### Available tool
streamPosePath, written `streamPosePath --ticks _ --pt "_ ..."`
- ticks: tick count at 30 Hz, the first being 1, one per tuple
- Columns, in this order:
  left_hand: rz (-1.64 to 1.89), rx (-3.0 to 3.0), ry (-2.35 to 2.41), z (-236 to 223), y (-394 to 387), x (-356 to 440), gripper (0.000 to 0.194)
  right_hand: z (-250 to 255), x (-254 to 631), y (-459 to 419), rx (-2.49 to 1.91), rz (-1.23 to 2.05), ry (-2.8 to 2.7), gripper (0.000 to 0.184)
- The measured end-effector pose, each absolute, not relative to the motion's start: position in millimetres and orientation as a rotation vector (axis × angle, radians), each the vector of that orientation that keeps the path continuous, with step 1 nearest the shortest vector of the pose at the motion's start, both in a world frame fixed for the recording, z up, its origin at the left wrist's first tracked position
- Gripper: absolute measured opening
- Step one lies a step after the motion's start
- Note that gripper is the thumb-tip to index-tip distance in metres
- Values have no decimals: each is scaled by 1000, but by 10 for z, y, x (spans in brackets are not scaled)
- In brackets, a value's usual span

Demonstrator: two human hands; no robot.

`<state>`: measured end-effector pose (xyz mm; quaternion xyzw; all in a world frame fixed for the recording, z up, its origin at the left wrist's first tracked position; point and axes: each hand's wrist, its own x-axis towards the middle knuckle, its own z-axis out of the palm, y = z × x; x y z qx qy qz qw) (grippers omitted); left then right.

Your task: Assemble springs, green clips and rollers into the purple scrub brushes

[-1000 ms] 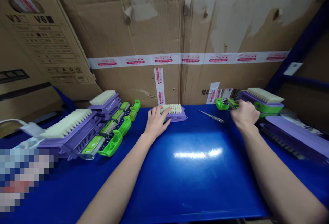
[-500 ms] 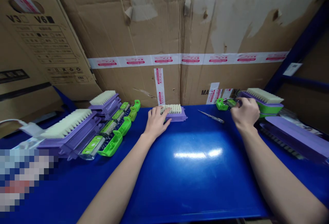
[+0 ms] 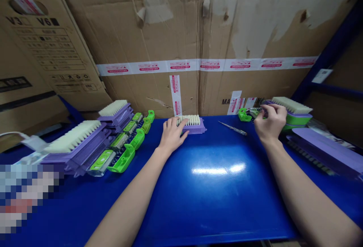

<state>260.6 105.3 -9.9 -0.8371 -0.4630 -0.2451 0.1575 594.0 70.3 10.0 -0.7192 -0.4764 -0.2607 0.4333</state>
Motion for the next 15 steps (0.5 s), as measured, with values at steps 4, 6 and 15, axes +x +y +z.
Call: streamPosePath --ticks 4,6,15 --pt "-683 -2383 -1324 -103 1060 2607 44 132 5825 690 -1715 -709 -1226 33" --pt "-679 -2377 -1325 -105 1065 2611 44 146 5707 701 -1667 -709 -1294 31" --pt "-660 -2289 -1420 -110 1061 2650 43 39 5070 771 -1287 -588 -1696 24"
